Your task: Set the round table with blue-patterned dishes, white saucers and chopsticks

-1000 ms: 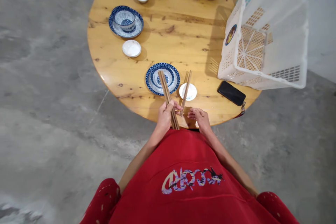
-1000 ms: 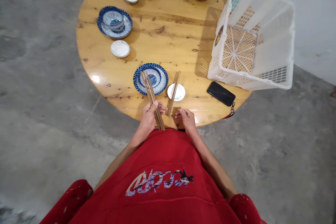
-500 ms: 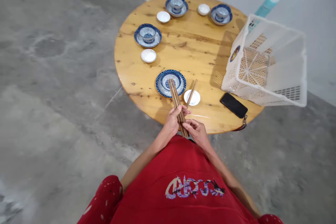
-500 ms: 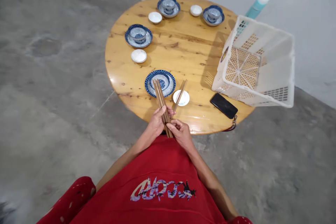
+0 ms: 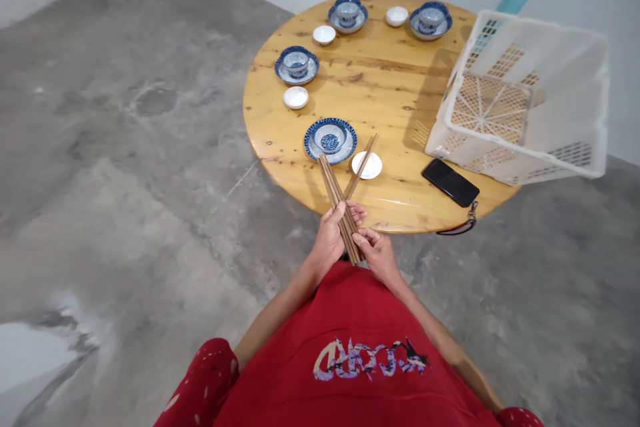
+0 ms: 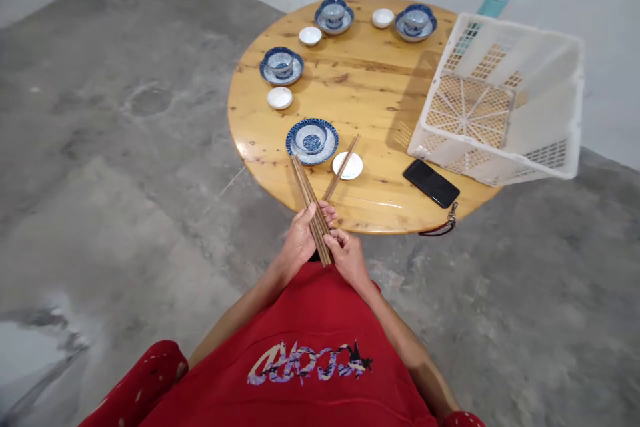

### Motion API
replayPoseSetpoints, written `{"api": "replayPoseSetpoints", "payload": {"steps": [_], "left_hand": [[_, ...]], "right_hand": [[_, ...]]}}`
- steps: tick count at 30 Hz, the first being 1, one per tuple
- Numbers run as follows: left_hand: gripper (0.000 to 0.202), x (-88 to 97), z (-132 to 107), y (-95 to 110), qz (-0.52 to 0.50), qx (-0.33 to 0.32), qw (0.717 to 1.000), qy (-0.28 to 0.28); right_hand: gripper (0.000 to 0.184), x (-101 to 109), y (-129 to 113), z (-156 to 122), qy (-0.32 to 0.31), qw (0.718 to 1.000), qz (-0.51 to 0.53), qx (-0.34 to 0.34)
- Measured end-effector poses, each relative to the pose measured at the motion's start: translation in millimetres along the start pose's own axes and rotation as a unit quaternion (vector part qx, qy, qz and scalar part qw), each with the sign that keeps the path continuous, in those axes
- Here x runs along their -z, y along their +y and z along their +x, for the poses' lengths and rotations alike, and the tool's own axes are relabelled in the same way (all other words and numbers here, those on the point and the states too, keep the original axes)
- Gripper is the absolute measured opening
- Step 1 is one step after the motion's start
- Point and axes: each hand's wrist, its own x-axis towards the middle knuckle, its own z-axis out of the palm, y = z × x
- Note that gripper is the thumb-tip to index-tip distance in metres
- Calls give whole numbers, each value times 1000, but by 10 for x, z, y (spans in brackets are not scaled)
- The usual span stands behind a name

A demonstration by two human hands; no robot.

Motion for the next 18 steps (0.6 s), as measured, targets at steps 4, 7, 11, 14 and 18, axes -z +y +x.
{"api": "replayPoseSetpoints", "payload": {"steps": [4, 7, 11, 14, 18], "left_hand": [[28, 64, -200, -23, 8, -51, 997, 62], [28, 178, -312, -28, 6, -72, 994, 85], [31, 342, -344, 16, -14, -94, 991, 98], [32, 457, -298, 132, -22, -117, 987, 104], [31, 707, -249, 418, -17, -141, 982, 124]], "right_hand": [[32, -99, 84, -117, -10, 993, -100, 63], [33, -207, 129, -162, -45, 996, -67, 33], [34, -333, 151, -157, -59, 997, 20, -42], [34, -418, 127, -107, -39, 996, 42, -62], [36, -667, 58, 13, -28, 993, 66, -97]]}}
